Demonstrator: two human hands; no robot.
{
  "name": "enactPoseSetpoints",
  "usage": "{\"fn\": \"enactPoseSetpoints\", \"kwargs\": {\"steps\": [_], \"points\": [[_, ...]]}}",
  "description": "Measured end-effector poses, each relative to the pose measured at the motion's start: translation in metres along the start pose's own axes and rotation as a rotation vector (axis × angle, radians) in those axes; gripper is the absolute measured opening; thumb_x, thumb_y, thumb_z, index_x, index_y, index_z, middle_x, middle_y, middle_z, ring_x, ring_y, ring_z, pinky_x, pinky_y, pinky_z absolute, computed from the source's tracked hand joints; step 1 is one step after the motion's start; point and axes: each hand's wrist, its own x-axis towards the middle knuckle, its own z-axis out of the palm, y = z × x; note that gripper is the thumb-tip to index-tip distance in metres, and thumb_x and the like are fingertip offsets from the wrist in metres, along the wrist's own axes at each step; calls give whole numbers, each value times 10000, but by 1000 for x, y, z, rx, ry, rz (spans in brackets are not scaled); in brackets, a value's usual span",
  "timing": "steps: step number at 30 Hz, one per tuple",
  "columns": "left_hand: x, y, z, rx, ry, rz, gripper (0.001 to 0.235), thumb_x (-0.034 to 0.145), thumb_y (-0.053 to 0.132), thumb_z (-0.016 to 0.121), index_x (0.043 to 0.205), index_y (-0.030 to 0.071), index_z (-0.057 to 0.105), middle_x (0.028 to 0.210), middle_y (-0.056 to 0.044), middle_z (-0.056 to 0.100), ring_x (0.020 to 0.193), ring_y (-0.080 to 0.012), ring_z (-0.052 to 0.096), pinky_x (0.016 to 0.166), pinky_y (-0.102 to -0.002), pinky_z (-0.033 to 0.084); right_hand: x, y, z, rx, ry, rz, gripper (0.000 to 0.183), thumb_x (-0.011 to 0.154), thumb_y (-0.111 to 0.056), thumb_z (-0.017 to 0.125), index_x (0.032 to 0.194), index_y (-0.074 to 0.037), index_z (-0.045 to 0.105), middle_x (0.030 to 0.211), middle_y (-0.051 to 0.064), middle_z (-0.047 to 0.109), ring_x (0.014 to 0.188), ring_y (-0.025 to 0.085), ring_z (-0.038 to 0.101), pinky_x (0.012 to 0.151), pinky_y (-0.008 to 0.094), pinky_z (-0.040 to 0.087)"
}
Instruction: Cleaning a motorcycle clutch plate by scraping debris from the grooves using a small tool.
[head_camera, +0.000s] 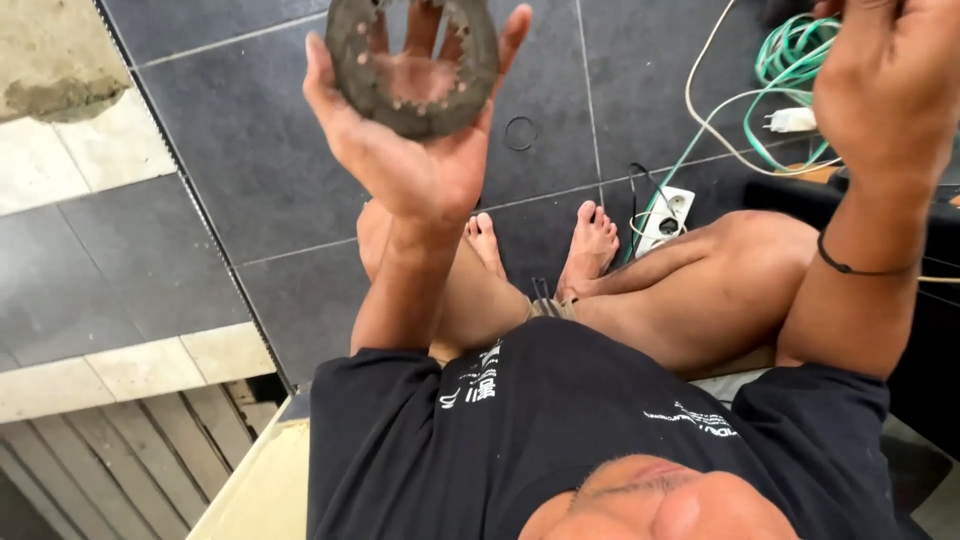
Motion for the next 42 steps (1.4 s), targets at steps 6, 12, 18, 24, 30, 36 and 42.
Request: {"fn": "enactPoseSetpoints", "kwargs": {"steps": [6, 12, 18, 24, 30, 36, 42], "points": [[1, -16, 4, 11, -160, -40, 505, 1238, 531, 369, 1506, 194, 634, 1498, -1, 626, 1423, -242, 557, 1332, -693, 357, 11, -35, 6, 136, 1, -79, 287, 1486, 26, 445, 1299, 203, 572, 1206, 256, 624, 1057, 305, 571, 988, 403, 487], [3, -25, 31, -73, -189, -214, 711, 1236, 585, 254, 1549, 58, 612, 1598, -263, 555, 1577, -359, 484, 1388, -611, 386, 20, -93, 12, 104, -64, -353, 196, 1307, 164, 451, 1258, 308, 574, 1182, 358, 617, 929, 354, 603, 865, 435, 516], [0, -38, 34, -39, 240, -374, 847, 894, 403, 313, 1695, 130, 260, 1730, -211, 342, 1520, -457, 426, 1136, -630, 484, 10, -120, 19, -38, 3, -333, 177, 1253, 39, 549, 1295, 211, 565, 909, 171, 542, 666, 208, 384, 635, 371, 305], [-19, -63, 20, -17, 6, -413, 611, 1138, 449, 363, 1657, 127, 388, 1719, -214, 434, 1431, -307, 587, 1151, -498, 588, 6, -137, 27, -55, 40, -356, 195, 1172, 15, 701, 1168, 182, 601, 1085, 258, 546, 799, 287, 515, 691, 404, 443], [-27, -76, 11, -23, -137, -317, 552, 1170, 350, 297, 1574, 49, 521, 1552, -147, 574, 1450, -294, 540, 1237, -501, 429, 8, -145, 35, -193, 72, -405, 167, 1063, 98, 853, 1092, 109, 689, 1052, 191, 605, 836, 293, 520, 719, 401, 453], [-32, -88, 6, 39, -112, -240, 540, 1152, 352, 304, 1509, 15, 530, 1566, -126, 548, 1408, -259, 550, 1248, -492, 416, 5, -149, 39, -256, 96, -387, 164, 1032, 97, 913, 1026, 110, 749, 993, 162, 498, 746, 258, 443, 613, 377, 375], [-34, -83, 9, 127, -78, -355, 499, 1169, 385, 372, 1554, 93, 497, 1572, -85, 525, 1432, -244, 538, 1148, -460, 481, 2, -147, 39, -231, 69, -395, 158, 1056, 100, 915, 1040, 120, 759, 975, 163, 484, 797, 268, 426, 669, 387, 379]]}}
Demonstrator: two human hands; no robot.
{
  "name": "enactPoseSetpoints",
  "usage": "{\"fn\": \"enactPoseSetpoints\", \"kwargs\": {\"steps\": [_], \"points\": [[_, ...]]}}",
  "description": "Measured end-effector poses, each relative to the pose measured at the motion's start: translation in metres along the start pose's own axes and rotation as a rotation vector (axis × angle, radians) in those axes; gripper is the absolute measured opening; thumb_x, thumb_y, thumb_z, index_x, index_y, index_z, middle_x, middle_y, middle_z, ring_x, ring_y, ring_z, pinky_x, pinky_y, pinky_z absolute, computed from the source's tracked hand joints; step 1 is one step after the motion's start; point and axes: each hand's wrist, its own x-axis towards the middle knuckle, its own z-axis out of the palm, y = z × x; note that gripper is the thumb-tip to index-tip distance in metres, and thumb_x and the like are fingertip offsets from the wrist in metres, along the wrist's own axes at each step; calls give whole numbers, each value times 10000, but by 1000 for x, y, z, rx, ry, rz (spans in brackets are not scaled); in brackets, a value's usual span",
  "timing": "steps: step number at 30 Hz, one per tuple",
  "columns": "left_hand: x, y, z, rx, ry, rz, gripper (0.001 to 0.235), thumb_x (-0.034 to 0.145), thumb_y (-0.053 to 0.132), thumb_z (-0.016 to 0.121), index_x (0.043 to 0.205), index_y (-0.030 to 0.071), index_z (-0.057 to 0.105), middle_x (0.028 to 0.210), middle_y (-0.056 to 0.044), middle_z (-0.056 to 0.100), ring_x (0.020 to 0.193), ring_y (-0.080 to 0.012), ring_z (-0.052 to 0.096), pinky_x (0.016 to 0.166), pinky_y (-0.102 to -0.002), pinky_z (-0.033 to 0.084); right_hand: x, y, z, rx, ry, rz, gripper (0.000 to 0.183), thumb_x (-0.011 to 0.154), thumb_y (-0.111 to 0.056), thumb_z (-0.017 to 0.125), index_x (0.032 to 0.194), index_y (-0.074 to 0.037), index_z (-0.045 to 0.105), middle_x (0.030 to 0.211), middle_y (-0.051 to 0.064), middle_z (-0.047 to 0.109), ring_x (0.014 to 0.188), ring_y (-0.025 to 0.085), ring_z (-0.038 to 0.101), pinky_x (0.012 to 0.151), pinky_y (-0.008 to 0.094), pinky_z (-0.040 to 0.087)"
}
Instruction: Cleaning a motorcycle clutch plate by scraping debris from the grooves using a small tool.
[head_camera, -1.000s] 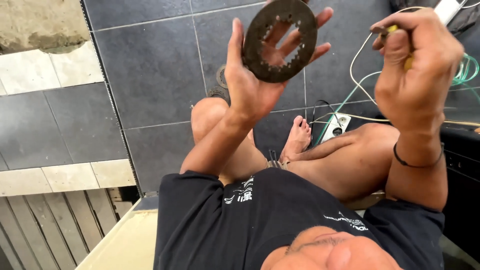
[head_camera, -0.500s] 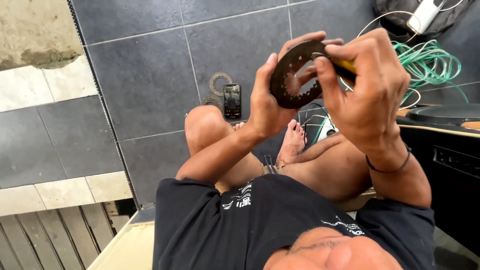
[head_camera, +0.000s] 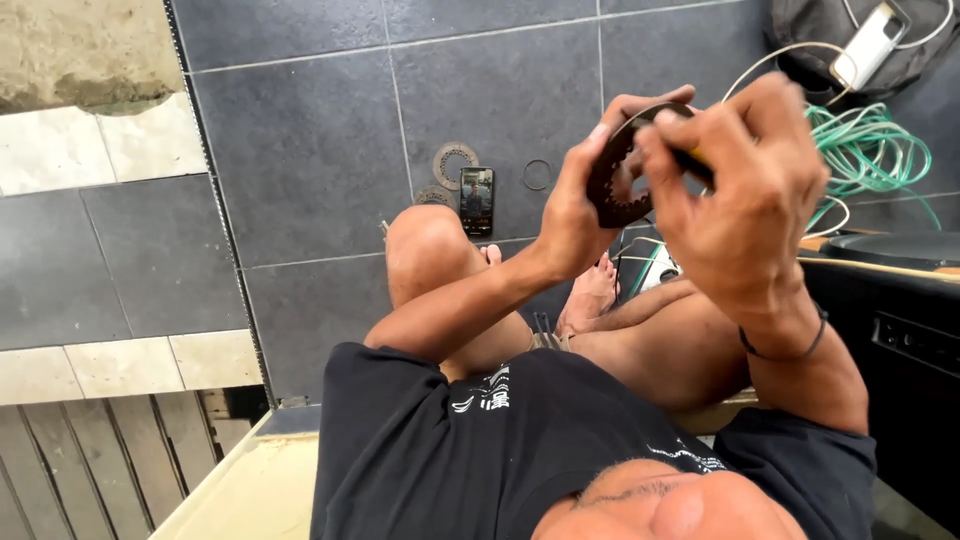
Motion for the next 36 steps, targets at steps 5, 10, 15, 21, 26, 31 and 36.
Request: {"fn": "enactPoseSetpoints", "kwargs": {"steps": [5, 10, 15, 21, 26, 31, 36], "points": [[0, 5, -2, 1, -24, -19, 486, 1159, 375, 401, 1551, 107, 504, 1534, -98, 539, 1414, -250, 533, 1150, -460, 435, 0, 4, -4, 37, -29, 20, 161, 1078, 135, 910, 1057, 145, 751, 976, 182, 486, 806, 280, 418, 682, 396, 371], [-1, 5, 0, -43, -56, 26, 472, 1176, 328, 388, 1550, 70, 516, 1518, -125, 586, 1397, -249, 569, 1211, -456, 451, -3, 0, -2, 37, -42, 2, 180, 1042, 96, 915, 1024, 112, 737, 971, 174, 497, 805, 292, 439, 695, 408, 392], [2, -4, -3, -79, -80, 80, 486, 1177, 309, 375, 1557, 33, 501, 1496, -162, 628, 1366, -255, 609, 1243, -431, 473, -5, -8, -4, 61, -52, -11, 159, 995, 74, 896, 1017, 94, 741, 969, 172, 522, 814, 297, 461, 713, 416, 418], [0, -7, 1, -43, -84, 121, 460, 1194, 305, 389, 1546, 44, 529, 1449, -125, 636, 1322, -214, 606, 1203, -402, 475, -13, 2, -2, 26, -42, -51, 169, 1053, 93, 906, 1022, 114, 741, 972, 189, 496, 808, 304, 443, 684, 419, 384], [-2, -7, 4, -123, -109, 164, 449, 1241, 306, 372, 1554, 20, 522, 1467, -144, 643, 1344, -235, 607, 1227, -413, 454, -7, -1, -1, 35, -1, -84, 134, 1054, 69, 881, 1042, 102, 752, 946, 178, 503, 846, 317, 444, 763, 459, 398], [-7, 5, 4, -78, -79, 219, 440, 1224, 315, 374, 1534, 46, 533, 1426, -126, 639, 1309, -218, 609, 1168, -408, 459, 6, -13, 0, 129, -40, -102, 160, 1067, 81, 897, 1055, 132, 746, 975, 202, 527, 817, 303, 449, 713, 424, 392], [-9, 10, 8, 21, -12, 334, 430, 1216, 285, 347, 1509, 42, 547, 1279, -108, 655, 1150, -168, 610, 1061, -339, 498, 9, -17, 5, 215, -64, -193, 163, 987, 118, 907, 1062, 124, 763, 980, 201, 559, 836, 323, 495, 752, 434, 429]]}}
